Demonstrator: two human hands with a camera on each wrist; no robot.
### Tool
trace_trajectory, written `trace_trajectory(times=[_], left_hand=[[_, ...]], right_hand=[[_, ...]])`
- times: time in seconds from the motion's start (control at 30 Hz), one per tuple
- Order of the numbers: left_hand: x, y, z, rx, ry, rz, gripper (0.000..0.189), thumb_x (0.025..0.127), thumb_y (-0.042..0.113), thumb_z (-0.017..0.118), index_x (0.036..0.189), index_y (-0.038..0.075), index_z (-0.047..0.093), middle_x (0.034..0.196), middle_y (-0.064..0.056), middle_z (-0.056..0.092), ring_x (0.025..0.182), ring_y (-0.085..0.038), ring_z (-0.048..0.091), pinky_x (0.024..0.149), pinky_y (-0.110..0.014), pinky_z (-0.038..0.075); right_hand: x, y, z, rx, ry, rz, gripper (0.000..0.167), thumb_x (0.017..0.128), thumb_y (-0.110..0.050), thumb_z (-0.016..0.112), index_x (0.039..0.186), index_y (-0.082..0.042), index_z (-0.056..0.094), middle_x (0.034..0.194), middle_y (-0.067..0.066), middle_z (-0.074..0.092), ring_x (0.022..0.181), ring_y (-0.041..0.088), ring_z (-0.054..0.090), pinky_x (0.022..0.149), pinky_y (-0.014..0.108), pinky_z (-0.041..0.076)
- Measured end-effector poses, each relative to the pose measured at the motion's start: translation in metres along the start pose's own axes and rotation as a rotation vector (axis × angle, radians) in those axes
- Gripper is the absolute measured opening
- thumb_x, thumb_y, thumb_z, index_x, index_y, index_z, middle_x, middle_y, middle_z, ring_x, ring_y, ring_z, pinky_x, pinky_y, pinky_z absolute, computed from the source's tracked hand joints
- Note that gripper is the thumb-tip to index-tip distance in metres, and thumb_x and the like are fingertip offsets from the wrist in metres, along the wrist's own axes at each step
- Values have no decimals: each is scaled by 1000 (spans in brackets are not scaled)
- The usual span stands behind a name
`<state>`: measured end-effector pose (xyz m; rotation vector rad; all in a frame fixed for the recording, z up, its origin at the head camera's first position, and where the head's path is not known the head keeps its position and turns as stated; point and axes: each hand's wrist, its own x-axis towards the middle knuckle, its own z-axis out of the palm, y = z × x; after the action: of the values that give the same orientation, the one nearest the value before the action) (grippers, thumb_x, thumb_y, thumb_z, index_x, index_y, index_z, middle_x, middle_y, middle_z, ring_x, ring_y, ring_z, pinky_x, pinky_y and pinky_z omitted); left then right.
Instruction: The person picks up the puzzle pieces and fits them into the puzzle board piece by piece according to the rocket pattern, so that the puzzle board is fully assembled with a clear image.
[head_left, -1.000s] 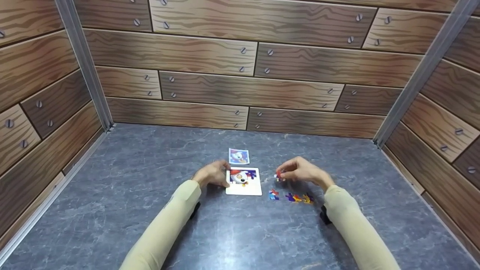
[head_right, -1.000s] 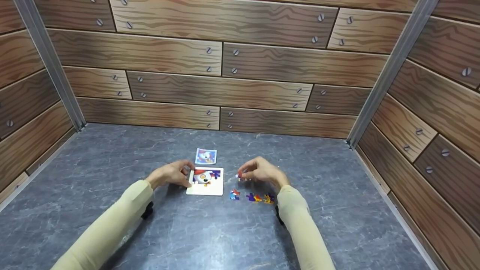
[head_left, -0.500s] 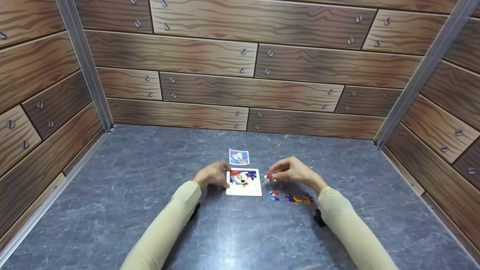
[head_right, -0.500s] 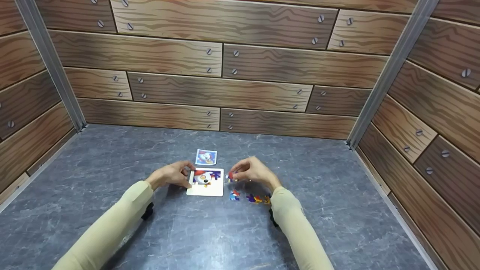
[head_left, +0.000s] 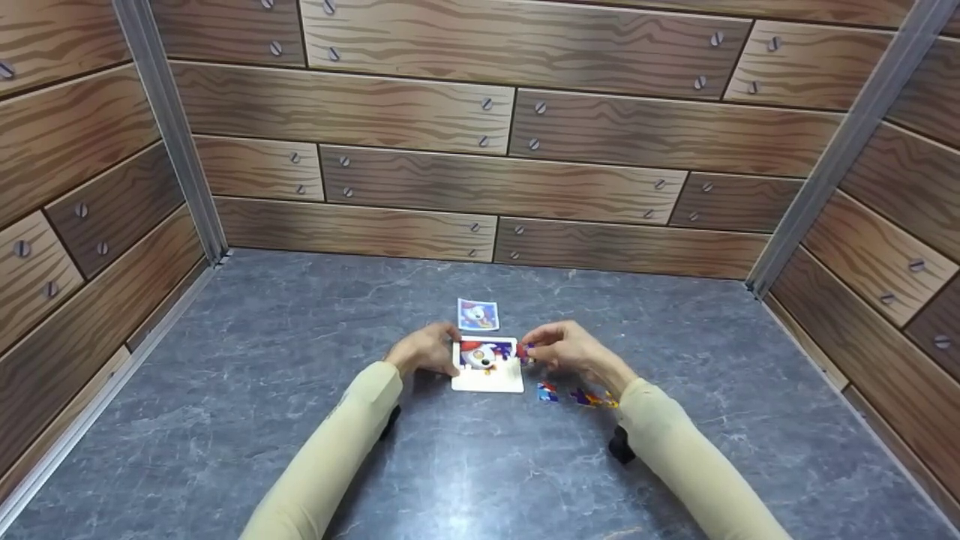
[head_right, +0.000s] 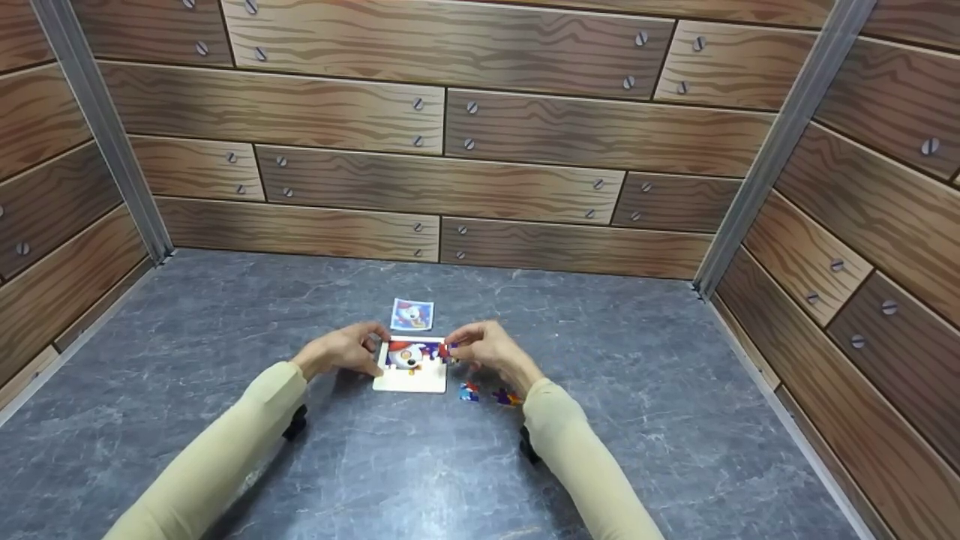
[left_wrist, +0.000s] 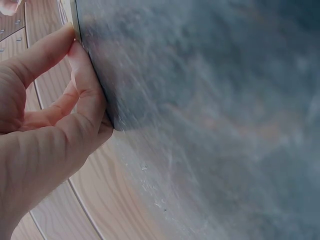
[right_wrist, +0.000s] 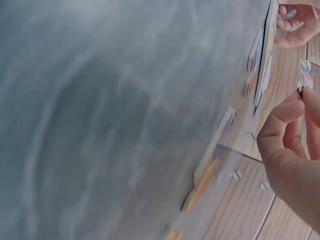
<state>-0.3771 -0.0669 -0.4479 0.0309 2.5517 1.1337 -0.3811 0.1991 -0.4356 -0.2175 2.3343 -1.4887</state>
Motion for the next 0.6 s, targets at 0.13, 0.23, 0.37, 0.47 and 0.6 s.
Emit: trace_trajectory(times=[0.13,0.23,0.37,0.47,0.6], left_hand=[[0,0,0,-8,0,8,56,71,-2,81,120,13,58,111,-9,57,92,-23,53,84,-36,47],[0,1,0,-15,-2,13,57,70,-2,82,120,13,58,109,-9,58,91,-23,54,82,-35,47],[-1,2,-1,-20,-4,4,57,71,-1,82,120,14,57,110,-8,58,90,-22,53,80,-33,46],[-2,3,-1,-32,-9,-20,55,74,0,81,121,14,57,110,-7,57,87,-19,53,75,-29,46],[-3,3,-1,-33,-16,-34,55,75,1,81,122,14,56,108,-7,56,83,-17,54,69,-27,45]], right_hand=[[0,-2,6,25,11,4,22,87,-6,71,109,-4,72,88,0,67,68,12,53,57,24,44],[1,-3,9,21,15,-10,23,87,-6,71,109,-2,71,85,-1,66,68,11,54,56,23,45],[3,-4,14,3,24,-14,25,85,-6,73,109,-1,71,83,-1,66,67,10,55,56,22,46],[5,-4,17,-10,30,-5,26,84,-8,75,109,-2,72,84,-1,67,69,10,58,58,22,48],[9,-4,20,-54,30,20,24,83,-8,75,107,-4,74,85,-1,68,72,10,61,58,23,49]])
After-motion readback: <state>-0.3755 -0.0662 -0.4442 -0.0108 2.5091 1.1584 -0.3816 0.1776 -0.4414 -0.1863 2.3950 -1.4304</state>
